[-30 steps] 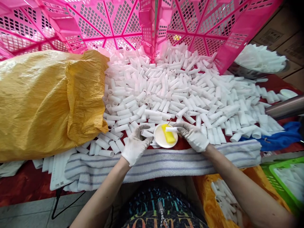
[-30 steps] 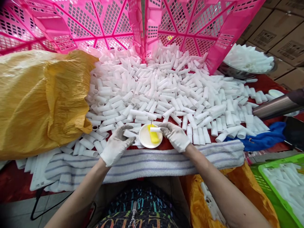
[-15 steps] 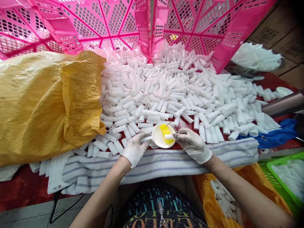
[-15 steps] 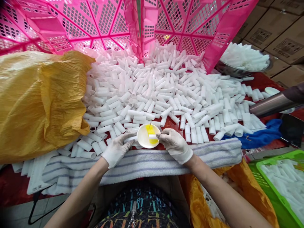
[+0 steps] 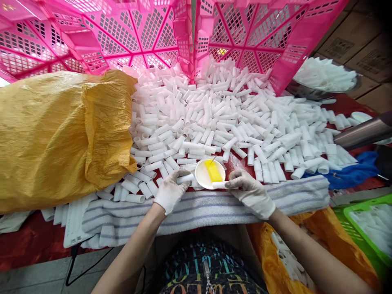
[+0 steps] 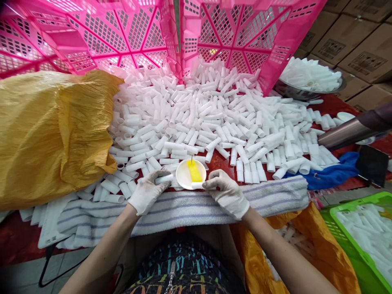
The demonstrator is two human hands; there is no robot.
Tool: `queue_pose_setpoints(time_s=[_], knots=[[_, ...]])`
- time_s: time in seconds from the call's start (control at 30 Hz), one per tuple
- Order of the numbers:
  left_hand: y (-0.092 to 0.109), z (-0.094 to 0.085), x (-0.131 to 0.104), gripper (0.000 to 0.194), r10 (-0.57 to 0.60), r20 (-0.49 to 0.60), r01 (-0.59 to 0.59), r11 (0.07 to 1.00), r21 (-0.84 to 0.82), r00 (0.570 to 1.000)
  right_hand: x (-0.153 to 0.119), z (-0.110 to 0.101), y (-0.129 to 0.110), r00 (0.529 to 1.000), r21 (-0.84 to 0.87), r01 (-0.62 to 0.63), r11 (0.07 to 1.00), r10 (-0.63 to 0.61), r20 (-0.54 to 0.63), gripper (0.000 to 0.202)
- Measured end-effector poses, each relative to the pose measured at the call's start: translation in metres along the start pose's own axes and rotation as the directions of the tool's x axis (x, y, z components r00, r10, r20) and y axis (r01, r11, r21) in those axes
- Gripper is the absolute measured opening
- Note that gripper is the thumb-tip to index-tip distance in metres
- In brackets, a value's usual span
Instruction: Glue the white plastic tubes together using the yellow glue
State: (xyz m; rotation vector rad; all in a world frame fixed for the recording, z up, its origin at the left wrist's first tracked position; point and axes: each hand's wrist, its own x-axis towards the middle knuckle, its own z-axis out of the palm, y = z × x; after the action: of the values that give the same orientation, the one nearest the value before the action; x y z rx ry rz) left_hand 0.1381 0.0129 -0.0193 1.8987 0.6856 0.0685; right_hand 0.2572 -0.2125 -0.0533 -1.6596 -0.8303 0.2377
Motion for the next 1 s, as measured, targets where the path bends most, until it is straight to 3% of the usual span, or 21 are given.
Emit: queue_pose_setpoints(time_s=[0.07,0.17,0.3,0.43,0.63,0.8,0.87,0.93,1.0], knots=[[0.002,0.004,-0.005,0.03,0.032,-0.035,-0.036,0.995,-0.096,0.999,-0.003,-0.003,-0.012,0.982,0.103,-0.186,0.977,0.189,-0.017,0.016],[0.008,0.016,-0.015,0.029,0.086,0.043,-0.076,0.978,-0.196,0.995,-0.002,-0.004,-0.029,0.894,0.2,-0.432,0.879,0.447,-0.038,0.036],[0.017,0.03,-0.024,0.028,0.065,0.194,-0.011,0.963,-0.268,0.979,0.004,0.0,-0.041,0.827,0.217,-0.546,0.809,0.562,-0.018,0.049],[0.021,0.032,-0.026,0.032,0.001,0.265,0.088,0.942,-0.323,0.964,0.003,0.003,-0.046,0.859,0.111,-0.5,0.859,0.508,-0.059,0.043],[0.019,0.03,-0.026,0.035,-0.022,0.313,0.112,0.955,-0.273,0.95,-0.004,0.007,-0.046,0.963,-0.113,-0.266,0.957,0.258,-0.08,0.032],[0.022,0.032,-0.028,0.04,0.013,0.348,0.078,0.966,-0.247,0.937,-0.002,0.008,-0.047,0.983,-0.203,-0.167,0.965,0.148,-0.104,0.028],[0.023,0.033,-0.027,0.047,-0.012,0.377,0.126,0.952,-0.278,0.926,0.0,0.007,-0.047,0.984,-0.209,-0.164,0.964,0.146,-0.1,0.028],[0.023,0.035,-0.027,0.055,-0.073,0.445,0.233,0.919,-0.317,0.893,0.0,0.007,-0.047,0.984,-0.23,-0.174,0.958,0.16,-0.081,0.028],[0.022,0.037,-0.026,0.059,-0.147,0.546,0.373,0.867,-0.33,0.825,0.0,0.008,-0.046,0.986,-0.272,-0.169,0.947,0.16,-0.052,0.028]])
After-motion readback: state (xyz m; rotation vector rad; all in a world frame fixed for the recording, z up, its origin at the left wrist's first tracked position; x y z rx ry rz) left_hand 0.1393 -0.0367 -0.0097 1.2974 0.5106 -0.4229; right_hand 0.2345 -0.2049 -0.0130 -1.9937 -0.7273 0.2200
